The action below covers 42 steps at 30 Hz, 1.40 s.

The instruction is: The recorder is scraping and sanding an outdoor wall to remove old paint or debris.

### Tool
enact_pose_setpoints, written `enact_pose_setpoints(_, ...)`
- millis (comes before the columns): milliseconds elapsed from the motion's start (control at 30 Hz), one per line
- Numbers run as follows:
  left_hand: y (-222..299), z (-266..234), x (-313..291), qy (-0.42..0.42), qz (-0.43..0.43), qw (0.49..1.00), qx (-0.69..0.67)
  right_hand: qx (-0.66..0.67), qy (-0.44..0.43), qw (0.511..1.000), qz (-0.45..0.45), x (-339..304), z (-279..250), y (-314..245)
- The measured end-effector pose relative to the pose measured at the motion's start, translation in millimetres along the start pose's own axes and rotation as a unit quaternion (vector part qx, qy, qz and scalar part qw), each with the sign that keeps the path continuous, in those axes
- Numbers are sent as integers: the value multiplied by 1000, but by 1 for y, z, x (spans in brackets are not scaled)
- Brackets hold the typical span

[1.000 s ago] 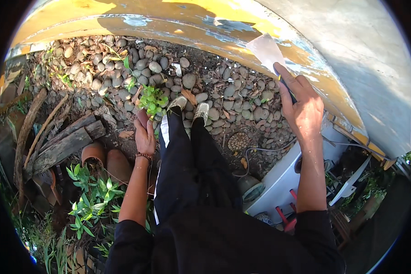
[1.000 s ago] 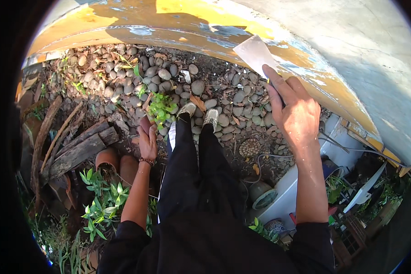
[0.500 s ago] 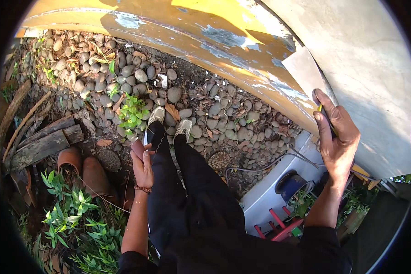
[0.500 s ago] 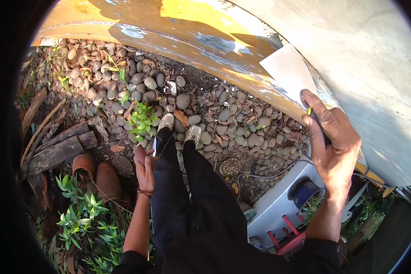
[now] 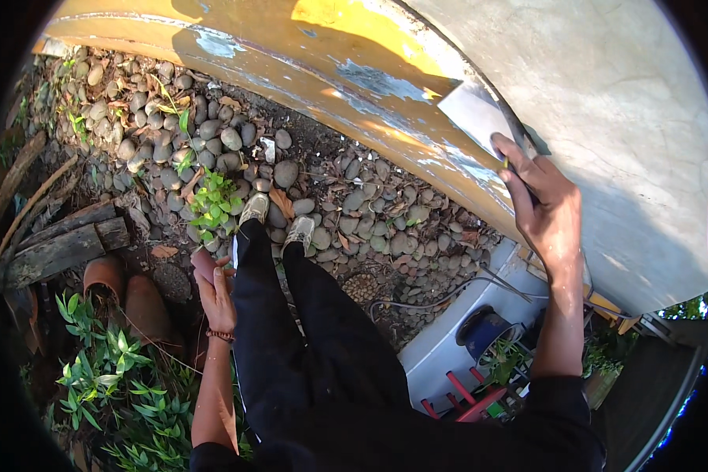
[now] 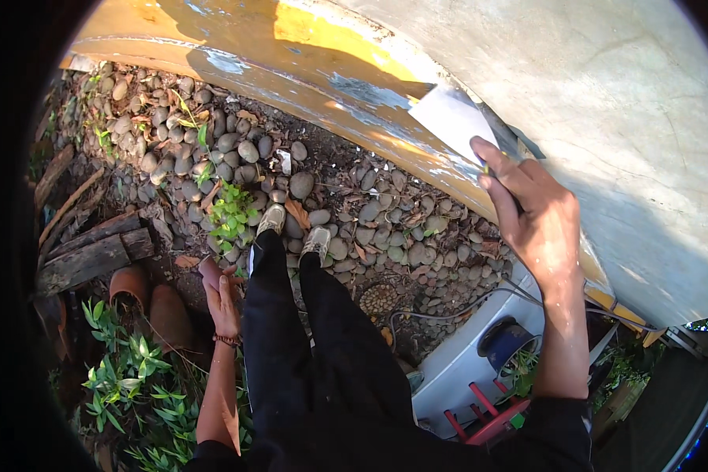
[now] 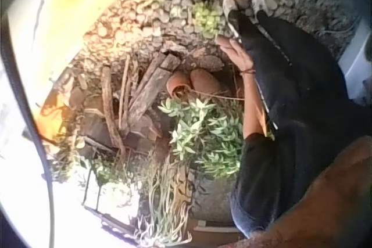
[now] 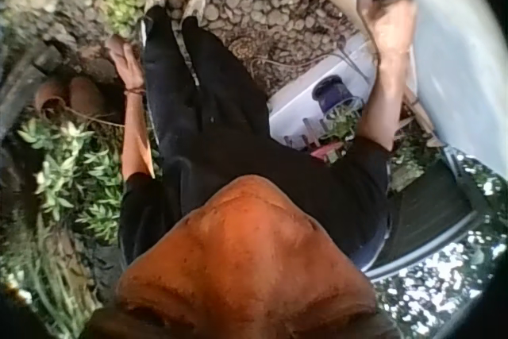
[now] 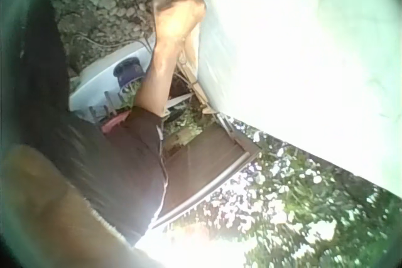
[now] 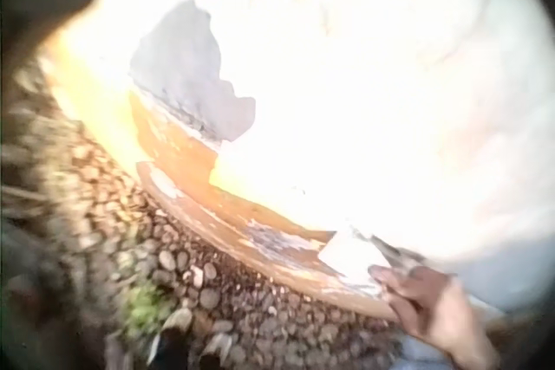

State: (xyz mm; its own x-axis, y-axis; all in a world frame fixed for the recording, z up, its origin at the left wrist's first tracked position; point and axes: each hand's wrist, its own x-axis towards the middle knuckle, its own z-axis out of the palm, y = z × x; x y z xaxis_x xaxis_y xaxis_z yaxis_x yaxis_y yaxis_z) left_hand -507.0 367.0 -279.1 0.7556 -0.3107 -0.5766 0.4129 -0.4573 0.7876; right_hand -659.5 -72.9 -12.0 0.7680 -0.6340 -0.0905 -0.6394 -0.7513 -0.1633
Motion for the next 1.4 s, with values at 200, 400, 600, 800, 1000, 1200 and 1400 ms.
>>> enact_pose_setpoints(200,51,33,-20,-145,59,988,12,24,33,998,-52,21,6,-31)
enact_pose_setpoints(400,24,-3,-29,-64,32,997,39,-55,-45,997,22,2,-36,-30)
enact_pose_setpoints(600,44,22,-32,-112,34,993,-29,16,-14,999,45,-24,-40,-48)
enact_pose_setpoints(800,60,60,-24,-116,56,990,-51,43,44,993,-104,80,26,-66)
enact_pose_setpoints(1000,54,-6,-54,-73,101,991,52,29,61,996,-63,40,16,-61)
enact_pose_setpoints(1200,35,-11,-37,-32,65,997,7,17,69,992,-102,100,34,-112)
enact_pose_setpoints(1400,44,-35,-60,-72,54,996,27,11,47,994,-97,92,32,-123)
